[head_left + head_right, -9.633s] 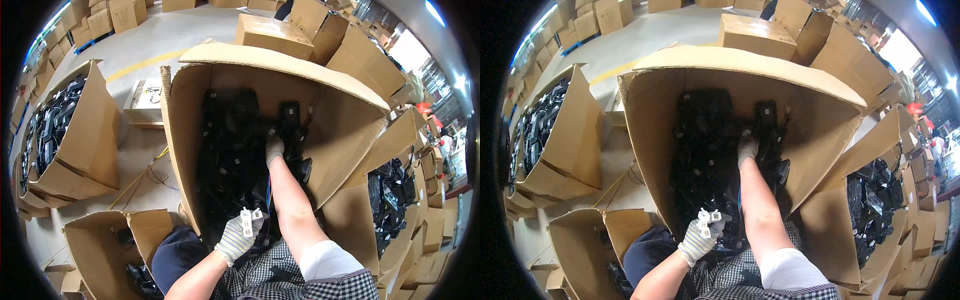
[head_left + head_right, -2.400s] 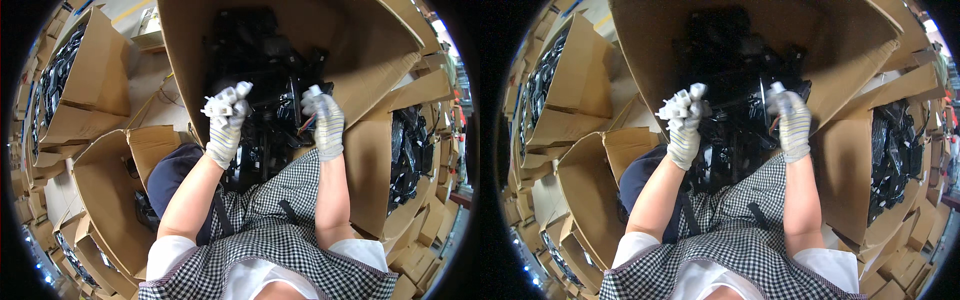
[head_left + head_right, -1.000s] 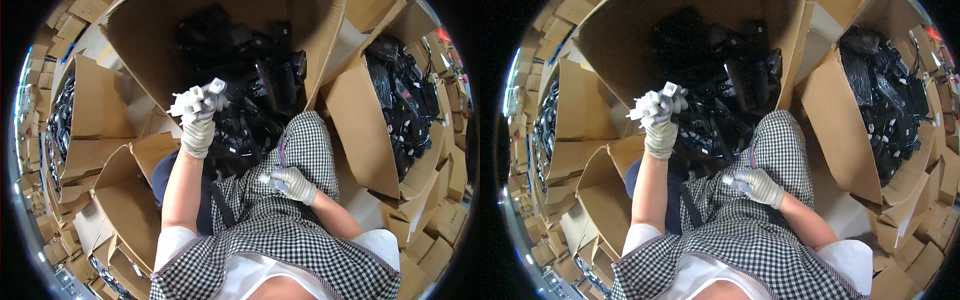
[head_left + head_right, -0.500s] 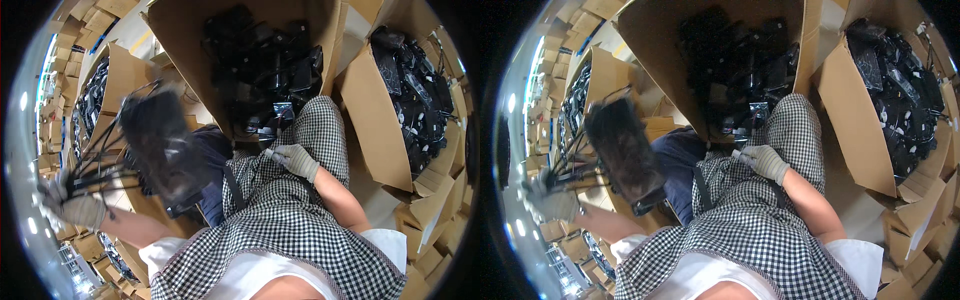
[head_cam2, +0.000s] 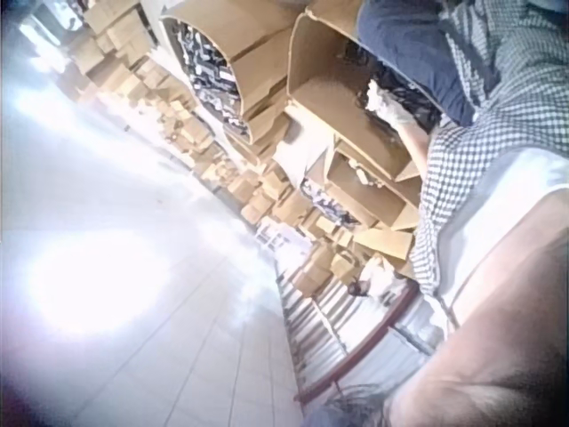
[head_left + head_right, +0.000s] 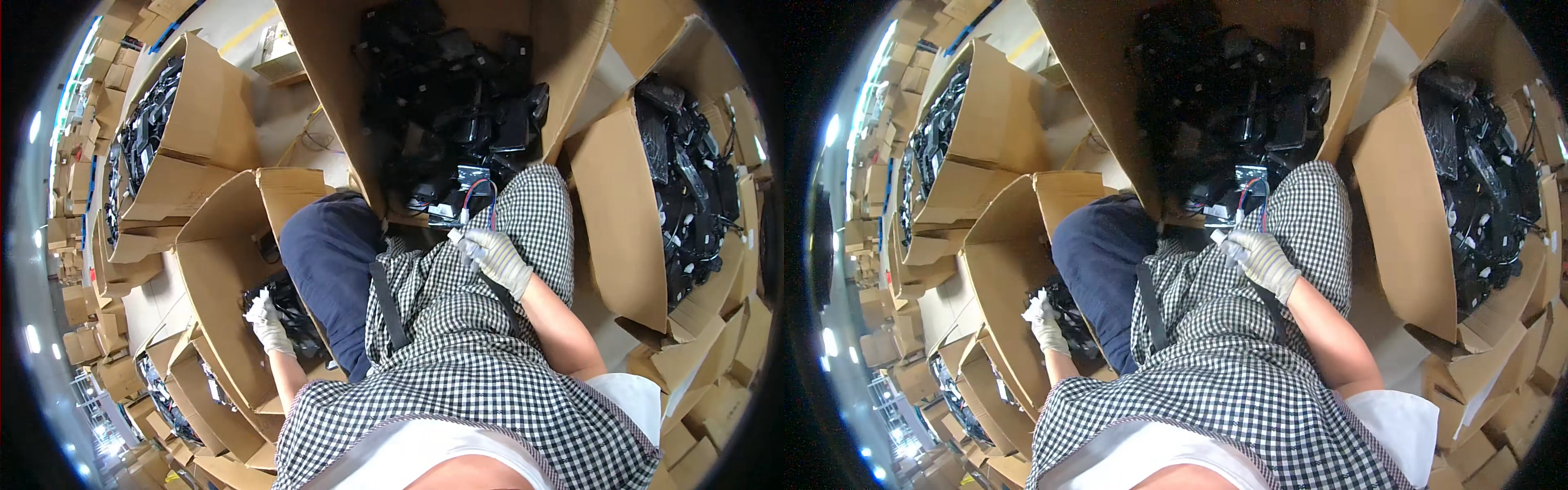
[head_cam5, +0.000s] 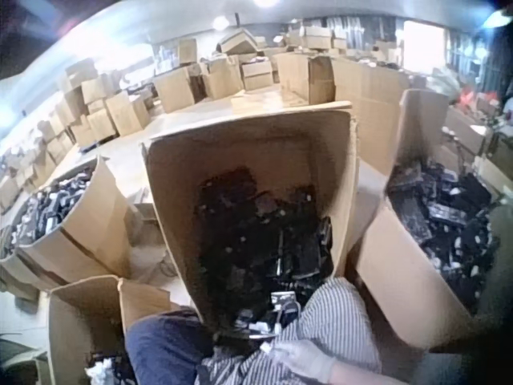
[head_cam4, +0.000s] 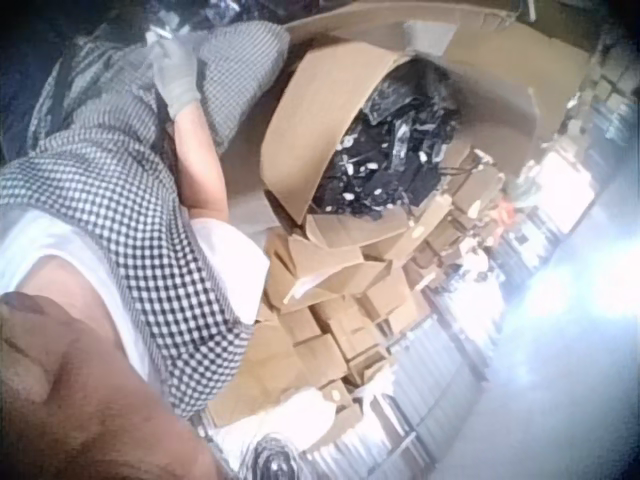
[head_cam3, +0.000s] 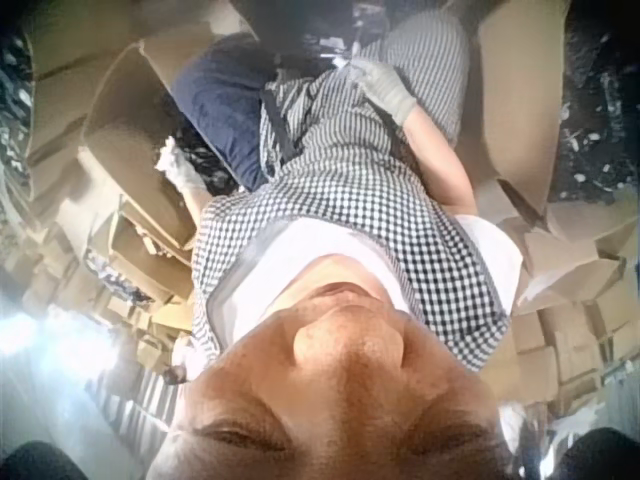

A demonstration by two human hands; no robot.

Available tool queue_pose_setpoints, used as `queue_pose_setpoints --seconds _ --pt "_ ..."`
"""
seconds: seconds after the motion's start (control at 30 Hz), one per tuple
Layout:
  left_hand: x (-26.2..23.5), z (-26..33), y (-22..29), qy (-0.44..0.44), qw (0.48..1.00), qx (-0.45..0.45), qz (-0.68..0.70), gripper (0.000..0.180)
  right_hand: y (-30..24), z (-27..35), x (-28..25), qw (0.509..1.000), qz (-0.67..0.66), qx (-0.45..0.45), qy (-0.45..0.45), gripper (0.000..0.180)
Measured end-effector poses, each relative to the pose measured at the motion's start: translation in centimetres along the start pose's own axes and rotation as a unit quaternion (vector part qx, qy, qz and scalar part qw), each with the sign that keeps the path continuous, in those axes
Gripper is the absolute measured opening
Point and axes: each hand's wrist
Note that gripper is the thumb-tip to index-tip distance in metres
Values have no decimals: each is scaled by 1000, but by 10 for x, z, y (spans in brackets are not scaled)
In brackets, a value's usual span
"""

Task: Inspecting and organizing plastic component housings and wiring harnesses in a manufacturing environment.

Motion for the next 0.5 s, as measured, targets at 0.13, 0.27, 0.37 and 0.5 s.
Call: queue_pose_setpoints --seconds 0.13,0.27,0.37,0.5 --pt "19 -14 -50 7 973 154 -173 22 -10 -23 -16 992 -125 -27 15 47" --pt "-10 -4 -11 -117 818 29 563 48 -35 -81 -47 957 240 -39 159 18" --pt "-76 36 157 61 895 225 380 55 -72 -138 -46 855 473 -67 201 20" --pt "-74 40 267 20 851 371 371 36 -42 -221 -92 724 682 -28 100 23"
Point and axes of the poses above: each hand's wrist, its own z-axis away from the middle knuckle, its own x-axis out of the palm, y = z × x, and after that the axes turned 5 degrees about -y, right-handed
